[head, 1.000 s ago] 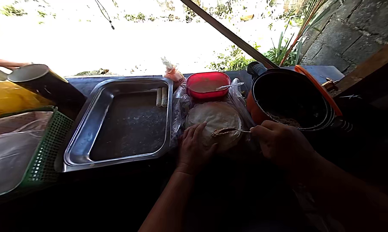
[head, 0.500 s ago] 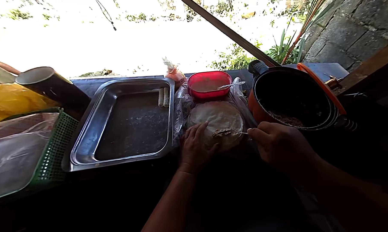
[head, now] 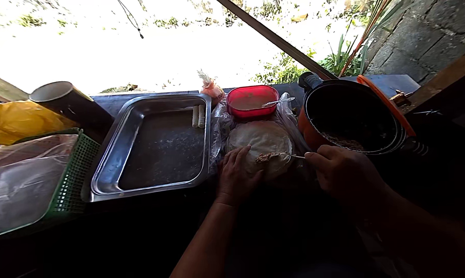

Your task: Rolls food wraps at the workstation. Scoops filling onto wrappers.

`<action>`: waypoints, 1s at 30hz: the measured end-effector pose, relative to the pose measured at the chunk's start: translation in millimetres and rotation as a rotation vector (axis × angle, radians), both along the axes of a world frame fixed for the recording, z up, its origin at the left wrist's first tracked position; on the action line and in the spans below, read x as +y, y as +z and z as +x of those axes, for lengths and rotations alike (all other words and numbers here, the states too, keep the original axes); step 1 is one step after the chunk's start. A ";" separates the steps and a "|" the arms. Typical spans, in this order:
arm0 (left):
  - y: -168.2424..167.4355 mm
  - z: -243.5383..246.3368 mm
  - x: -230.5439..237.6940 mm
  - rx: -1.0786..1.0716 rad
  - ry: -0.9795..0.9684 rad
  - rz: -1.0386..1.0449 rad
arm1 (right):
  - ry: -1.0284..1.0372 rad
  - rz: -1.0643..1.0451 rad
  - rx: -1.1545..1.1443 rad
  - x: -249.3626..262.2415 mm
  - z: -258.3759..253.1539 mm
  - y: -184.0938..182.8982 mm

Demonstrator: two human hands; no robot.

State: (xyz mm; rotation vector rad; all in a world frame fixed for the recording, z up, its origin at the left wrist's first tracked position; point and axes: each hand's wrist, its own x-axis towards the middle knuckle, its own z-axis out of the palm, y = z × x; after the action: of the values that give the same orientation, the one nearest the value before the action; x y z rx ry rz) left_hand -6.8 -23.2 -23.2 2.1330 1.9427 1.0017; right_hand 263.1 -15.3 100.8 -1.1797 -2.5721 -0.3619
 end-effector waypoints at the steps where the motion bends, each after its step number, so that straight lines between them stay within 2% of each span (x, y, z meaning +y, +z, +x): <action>1: -0.3 0.0 -0.2 0.004 0.002 -0.005 | -0.010 -0.009 -0.008 -0.2 1.6 1.9; 8: 0.6 -0.5 -0.2 0.004 0.006 -0.032 | 0.005 -0.041 0.013 1.9 -1.8 4.1; 12: -0.9 0.4 1.4 0.002 0.001 -0.010 | 0.071 -0.066 -0.005 -4.3 -17.1 -6.9; 20: 0.2 -0.4 0.3 0.004 0.000 -0.020 | -0.039 -0.035 -0.044 2.7 2.0 5.6; 27: -2.1 -0.4 0.0 -0.008 -0.008 0.011 | 0.061 -0.058 -0.043 -7.4 -16.4 -4.1; 30: -1.5 -0.5 -0.1 -0.010 -0.005 0.009 | 0.022 -0.021 -0.057 -4.5 -15.7 -2.8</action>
State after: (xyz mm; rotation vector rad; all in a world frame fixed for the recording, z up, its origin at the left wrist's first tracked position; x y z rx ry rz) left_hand -7.3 -23.3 -24.7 2.1322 1.9316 1.0194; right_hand 247.4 -19.8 98.0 -1.1635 -2.6415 -0.3700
